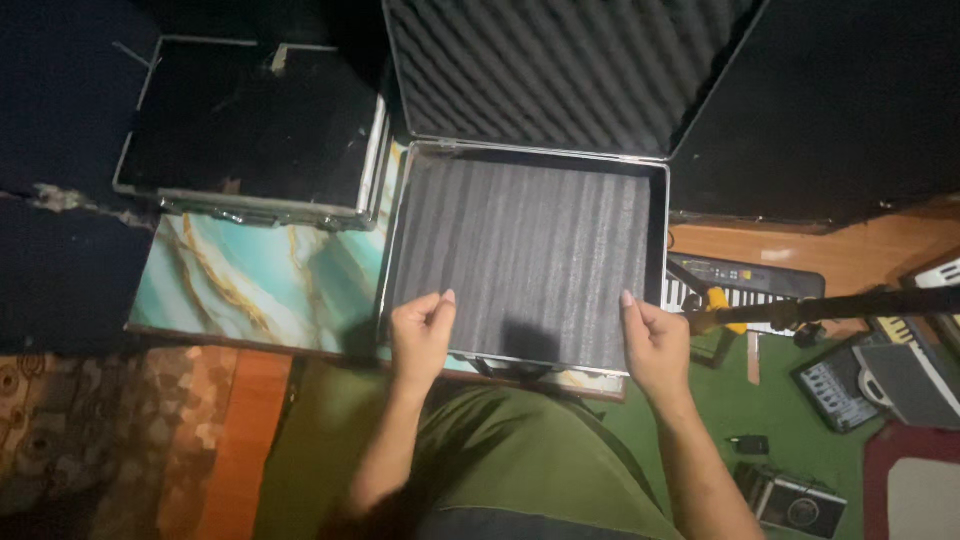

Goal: The person picks up a gold-colored case, opens it on a table, places a foam insert and a manual inside, and then puts a black audio device into the case before holding up a cable.

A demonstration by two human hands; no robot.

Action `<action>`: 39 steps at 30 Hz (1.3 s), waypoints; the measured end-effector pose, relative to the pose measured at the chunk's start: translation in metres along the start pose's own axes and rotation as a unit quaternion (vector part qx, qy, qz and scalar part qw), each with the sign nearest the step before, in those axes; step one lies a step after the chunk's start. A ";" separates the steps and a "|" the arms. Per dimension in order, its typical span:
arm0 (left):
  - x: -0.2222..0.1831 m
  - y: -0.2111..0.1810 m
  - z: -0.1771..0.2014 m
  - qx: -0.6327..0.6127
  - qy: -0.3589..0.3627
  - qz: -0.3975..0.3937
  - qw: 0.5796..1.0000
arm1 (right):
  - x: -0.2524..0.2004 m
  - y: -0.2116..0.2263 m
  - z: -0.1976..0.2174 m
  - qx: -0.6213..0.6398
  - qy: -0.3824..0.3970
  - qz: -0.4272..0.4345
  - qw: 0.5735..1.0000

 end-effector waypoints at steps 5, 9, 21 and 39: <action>0.015 0.009 0.002 0.004 0.027 -0.002 1.000 | -0.009 -0.001 -0.013 0.019 -0.039 -0.046 0.998; 0.033 -0.006 -0.012 -0.056 0.157 -0.021 0.986 | -0.024 0.014 -0.021 0.028 -0.062 -0.053 0.996; 0.042 -0.092 -0.050 -0.059 0.459 -0.161 0.872 | -0.101 0.092 -0.020 0.057 -0.205 -0.041 0.976; -0.063 -0.097 -0.183 -0.106 0.666 -0.124 0.728 | -0.307 0.087 0.024 0.031 -0.501 -0.152 0.851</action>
Point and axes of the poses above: each hand's wrist, its own x-axis towards the middle knuckle, its own z-axis out of the back of the hand, y = z × x, the point moved 10 cm from there along x, towards the middle knuckle
